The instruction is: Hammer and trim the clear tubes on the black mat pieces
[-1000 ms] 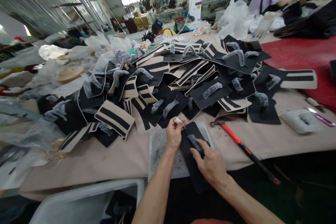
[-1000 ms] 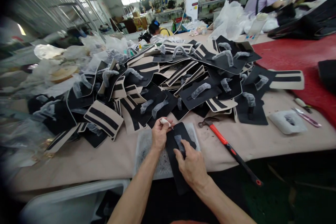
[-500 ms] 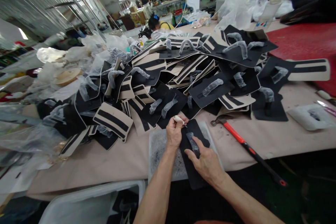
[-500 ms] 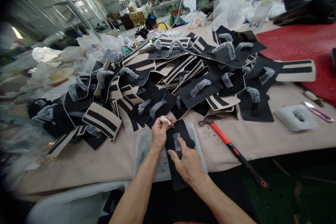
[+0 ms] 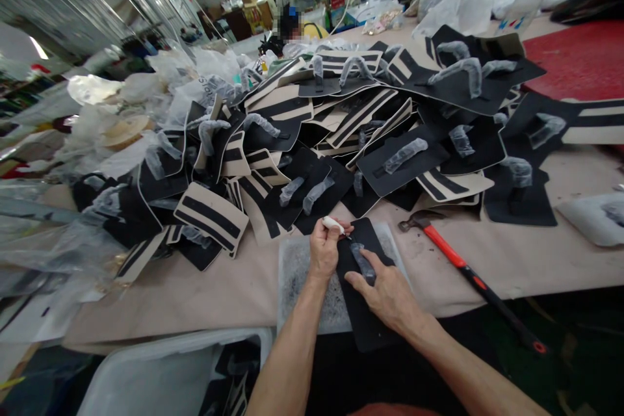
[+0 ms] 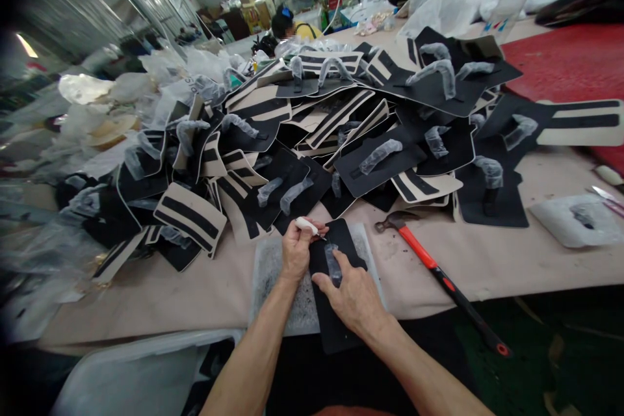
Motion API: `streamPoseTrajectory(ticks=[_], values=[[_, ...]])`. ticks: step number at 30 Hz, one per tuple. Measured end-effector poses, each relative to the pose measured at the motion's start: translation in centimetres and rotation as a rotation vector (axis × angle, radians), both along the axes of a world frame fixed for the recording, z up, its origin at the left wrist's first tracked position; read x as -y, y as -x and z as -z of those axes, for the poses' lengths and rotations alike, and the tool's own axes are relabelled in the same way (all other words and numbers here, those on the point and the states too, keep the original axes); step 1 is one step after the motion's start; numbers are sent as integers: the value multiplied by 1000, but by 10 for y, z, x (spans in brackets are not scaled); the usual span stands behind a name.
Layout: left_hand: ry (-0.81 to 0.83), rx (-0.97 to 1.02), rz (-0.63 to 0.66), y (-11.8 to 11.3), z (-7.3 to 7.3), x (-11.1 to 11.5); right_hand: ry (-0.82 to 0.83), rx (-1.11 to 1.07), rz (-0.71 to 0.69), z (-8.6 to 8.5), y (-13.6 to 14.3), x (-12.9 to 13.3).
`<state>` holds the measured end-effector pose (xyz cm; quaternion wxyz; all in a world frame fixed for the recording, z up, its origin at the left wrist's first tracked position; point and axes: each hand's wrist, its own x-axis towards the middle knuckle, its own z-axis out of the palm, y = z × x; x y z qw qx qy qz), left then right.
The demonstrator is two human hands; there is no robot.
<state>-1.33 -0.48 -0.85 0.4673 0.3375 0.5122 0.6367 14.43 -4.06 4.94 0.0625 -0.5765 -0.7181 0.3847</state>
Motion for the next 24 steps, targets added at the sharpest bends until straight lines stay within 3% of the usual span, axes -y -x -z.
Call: streamPoseTrajectory(ticks=[8, 16, 21, 24], values=[[0, -117, 6, -1, 1, -1, -11, 14, -18, -4, 1, -1], [57, -373, -131, -10, -1, 2, -42, 6, -26, -2, 0, 0], [-42, -543, -53, -11, -10, 6, -21, -72, -48, -3, -6, 2], [-105, -609, 27, -10, -13, 4, -84, -184, -33, -3, -28, -2]])
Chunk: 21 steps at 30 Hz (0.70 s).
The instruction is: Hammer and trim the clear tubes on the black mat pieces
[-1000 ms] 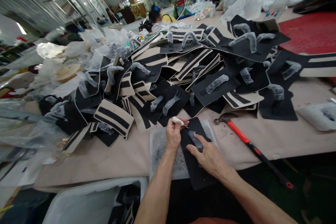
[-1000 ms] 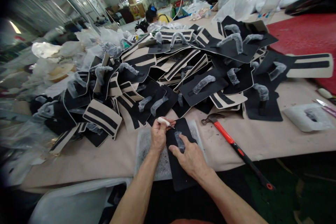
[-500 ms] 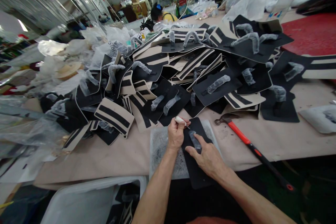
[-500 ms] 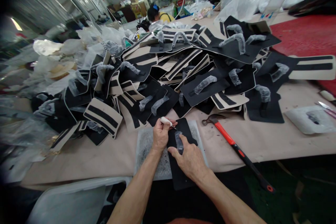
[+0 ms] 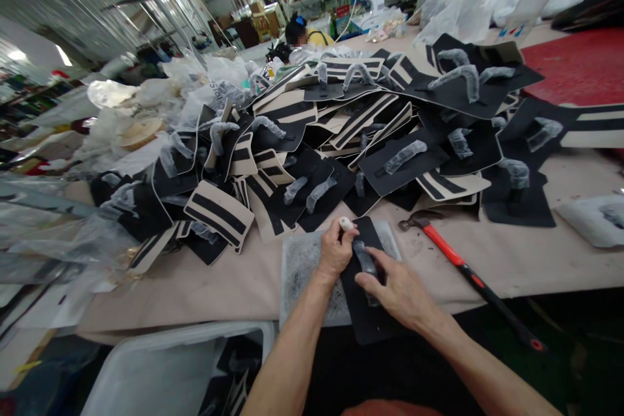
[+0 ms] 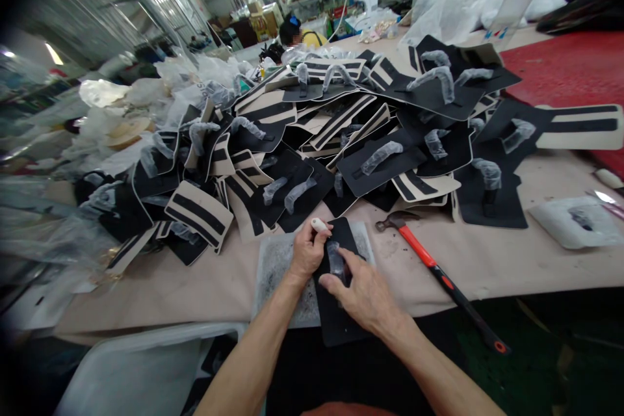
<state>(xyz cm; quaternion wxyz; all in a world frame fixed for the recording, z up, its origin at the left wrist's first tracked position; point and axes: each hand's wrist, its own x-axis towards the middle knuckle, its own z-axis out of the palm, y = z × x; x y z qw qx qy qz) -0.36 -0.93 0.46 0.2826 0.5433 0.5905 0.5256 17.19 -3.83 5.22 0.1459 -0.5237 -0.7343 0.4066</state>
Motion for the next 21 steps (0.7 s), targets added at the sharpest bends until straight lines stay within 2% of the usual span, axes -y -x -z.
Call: streamPoseTrajectory(ticks=[2, 4, 5, 7, 9, 10, 13, 16, 18, 19, 21], values=[[7, 8, 51, 2, 0, -3, -153, 25, 104, 4, -26, -8], [20, 5, 93, 4, 0, -5, -340, 187, 190, 14, -58, -19], [24, -11, 116, 5, 0, -6, -401, 295, 194, 19, -75, -25], [23, -62, 163, 5, 0, -6, -404, 494, 153, 32, -105, -34], [18, -93, 192, 4, -1, -6, -288, 555, 151, 41, -127, -39], [15, -87, 191, 3, -1, -7, -178, 498, 177, 44, -134, -40], [20, 16, 155, 2, -2, -7, 234, 155, 240, 41, -140, -32], [21, 105, 128, 3, -2, -7, 590, -157, 284, 27, -129, -15], [20, 112, 128, 4, -1, -7, 703, -276, 367, 14, -118, -6], [21, 111, 130, 5, -1, -6, 703, -296, 398, 5, -113, -3], [25, 114, 137, 6, 2, -5, 557, -242, 372, -17, -101, -5]])
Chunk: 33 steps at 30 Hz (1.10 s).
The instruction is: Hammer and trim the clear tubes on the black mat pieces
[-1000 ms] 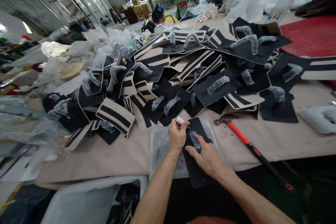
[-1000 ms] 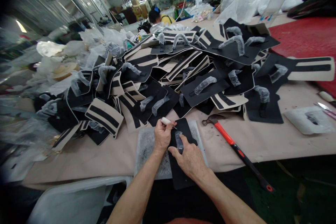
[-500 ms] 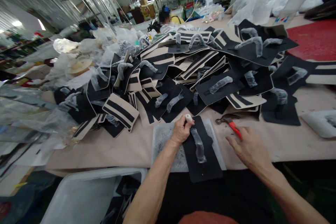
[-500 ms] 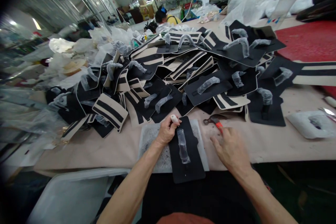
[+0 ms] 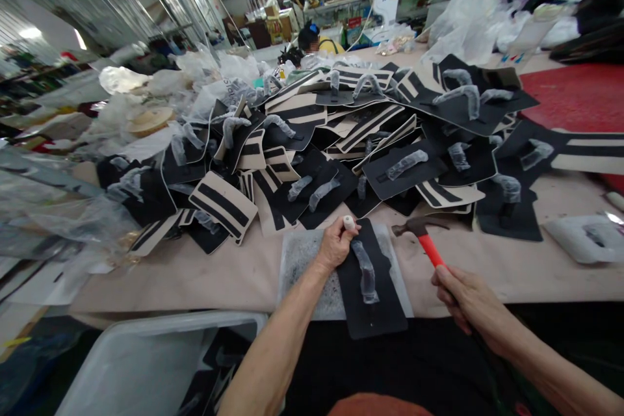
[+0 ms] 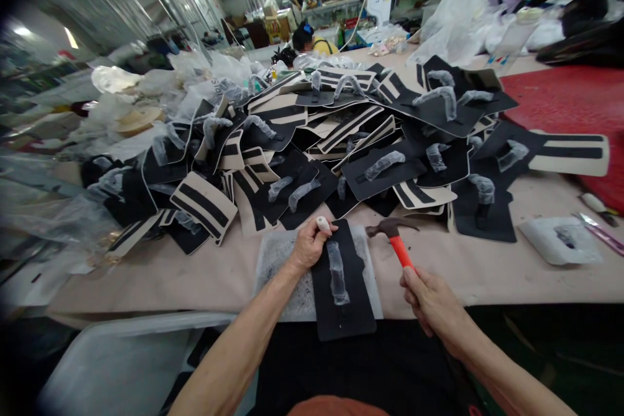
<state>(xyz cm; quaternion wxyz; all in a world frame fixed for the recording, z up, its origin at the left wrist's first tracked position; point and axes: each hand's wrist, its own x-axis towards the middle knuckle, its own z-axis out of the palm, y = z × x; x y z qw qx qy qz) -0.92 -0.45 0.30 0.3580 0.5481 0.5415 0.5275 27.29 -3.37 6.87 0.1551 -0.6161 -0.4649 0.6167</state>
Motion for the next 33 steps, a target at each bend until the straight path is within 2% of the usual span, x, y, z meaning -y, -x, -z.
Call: streamPoseTrajectory(ticks=[4, 6, 8, 10, 12, 14, 17, 18, 19, 23, 24, 27, 29, 31, 33], values=[[17, -2, 26, 1, 1, 2, -615, 262, -179, -49, 26, -21], [18, -27, 41, 1, -1, 2, -890, 410, -269, -64, 39, -33], [0, -66, 54, 2, -4, 2, -1003, 561, -426, -69, 48, -44], [-24, -110, 60, 2, -6, 1, -987, 702, -609, -70, 53, -52], [-33, -136, 66, 2, -6, 0, -982, 752, -698, -75, 53, -57], [-20, -119, 65, 2, -4, 0, -1052, 678, -613, -86, 52, -57], [-8, -90, 61, 2, 0, -1, -1139, 467, -297, -97, 55, -52], [-12, -98, 62, 3, 1, -1, -1141, 423, -253, -96, 57, -50], [-16, -111, 64, 3, 2, -1, -1130, 414, -271, -92, 59, -49], [-20, -128, 68, 4, 2, -1, -975, 619, -649, -72, 58, -53], [-17, -123, 67, 4, 1, -1, -934, 653, -690, -69, 56, -55], [-5, -122, 65, 3, 0, 0, -852, 590, -656, -62, 45, -59], [10, -95, 68, 3, 0, 1, -716, 462, -587, -51, 34, -58], [32, -41, 78, 3, 0, 1, -504, 346, -516, -30, 20, -54], [52, 14, 92, 5, -3, -1, -330, 305, -460, -2, 4, -50]])
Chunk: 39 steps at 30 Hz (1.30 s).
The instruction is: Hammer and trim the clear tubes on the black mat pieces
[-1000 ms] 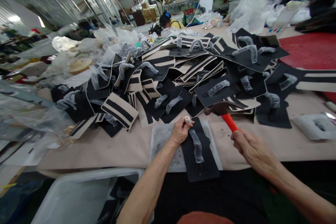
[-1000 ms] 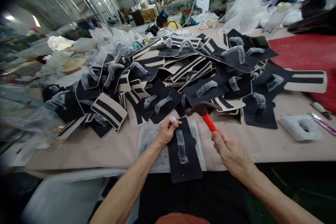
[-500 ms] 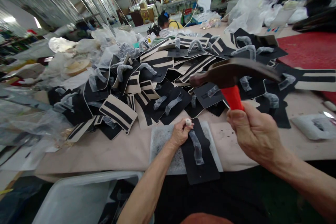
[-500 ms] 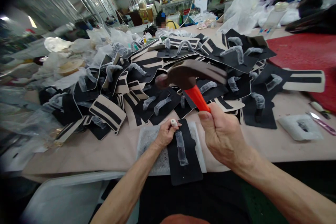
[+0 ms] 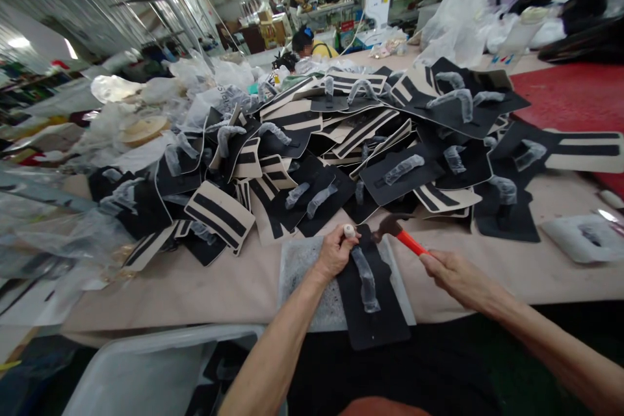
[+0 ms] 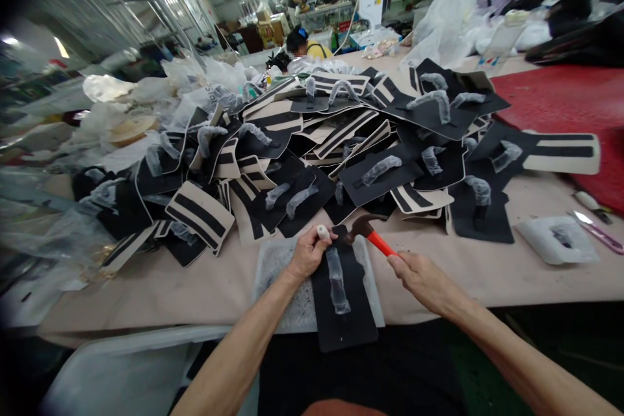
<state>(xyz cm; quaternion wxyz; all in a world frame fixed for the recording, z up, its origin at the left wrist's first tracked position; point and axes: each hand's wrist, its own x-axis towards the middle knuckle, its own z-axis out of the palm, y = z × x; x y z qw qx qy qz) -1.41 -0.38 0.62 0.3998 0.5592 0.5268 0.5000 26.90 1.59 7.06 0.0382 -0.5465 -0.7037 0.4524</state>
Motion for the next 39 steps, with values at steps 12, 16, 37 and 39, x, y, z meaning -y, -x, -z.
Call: streamPoseTrajectory(ticks=[12, 16, 37, 39], values=[[122, -104, 138, 10, -26, -9, -738, -41, -257, 27, 41, 22], [100, -96, 67, 3, -18, -8, -664, -188, -456, 40, 90, 28], [-56, 595, -316, 31, -87, -7, -671, -518, -156, 57, 103, 37], [14, 627, -417, 35, -55, 8, -549, -649, 76, 51, 100, 42]])
